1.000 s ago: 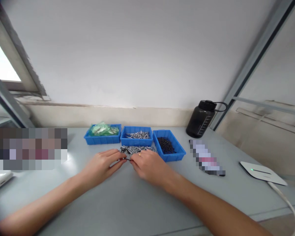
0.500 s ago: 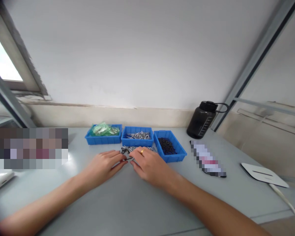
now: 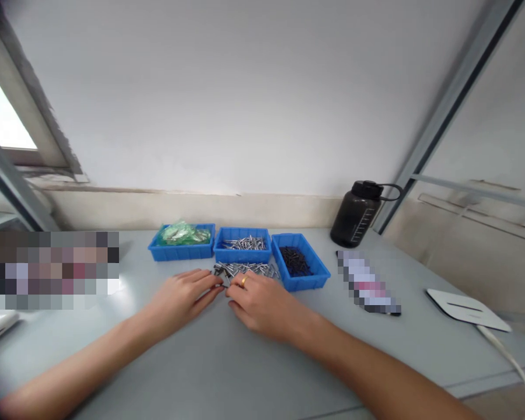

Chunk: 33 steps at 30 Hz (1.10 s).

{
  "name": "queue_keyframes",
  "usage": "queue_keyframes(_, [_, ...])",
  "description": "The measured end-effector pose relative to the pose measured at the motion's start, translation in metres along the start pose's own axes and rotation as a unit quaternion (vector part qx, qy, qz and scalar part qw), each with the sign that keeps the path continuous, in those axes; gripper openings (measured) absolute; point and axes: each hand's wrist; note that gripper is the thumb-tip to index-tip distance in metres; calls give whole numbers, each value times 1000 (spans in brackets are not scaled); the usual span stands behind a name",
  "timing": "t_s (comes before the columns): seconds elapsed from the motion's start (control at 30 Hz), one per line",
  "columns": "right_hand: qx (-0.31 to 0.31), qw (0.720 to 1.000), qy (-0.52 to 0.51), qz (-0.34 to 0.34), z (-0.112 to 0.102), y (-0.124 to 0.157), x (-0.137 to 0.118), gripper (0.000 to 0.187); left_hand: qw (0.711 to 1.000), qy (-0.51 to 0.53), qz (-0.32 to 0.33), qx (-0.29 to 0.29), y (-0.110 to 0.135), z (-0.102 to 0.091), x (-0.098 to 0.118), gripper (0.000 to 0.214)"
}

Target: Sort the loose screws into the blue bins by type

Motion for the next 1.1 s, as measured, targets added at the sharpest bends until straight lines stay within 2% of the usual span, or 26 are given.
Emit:
queue_keyframes(0.33, [-27, 1000, -5, -10, -1, 0, -2, 14, 1000, 10, 27, 8, -1, -4, 5, 24])
queue_keyframes(0.83, [15, 1000, -3, -8, 0, 0, -1, 14, 1000, 7, 17, 24, 0, -4, 6, 22])
queue_keyframes(1.1, [59, 998, 9, 26, 0, -1, 1, 14, 999, 11, 23, 34, 0, -4, 6, 22])
Point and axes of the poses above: each hand's wrist, its own y-axis away from the middle knuckle, its own z-axis out of the palm, x = y × z, and after that the axes turned 11 degrees about y, right-handed
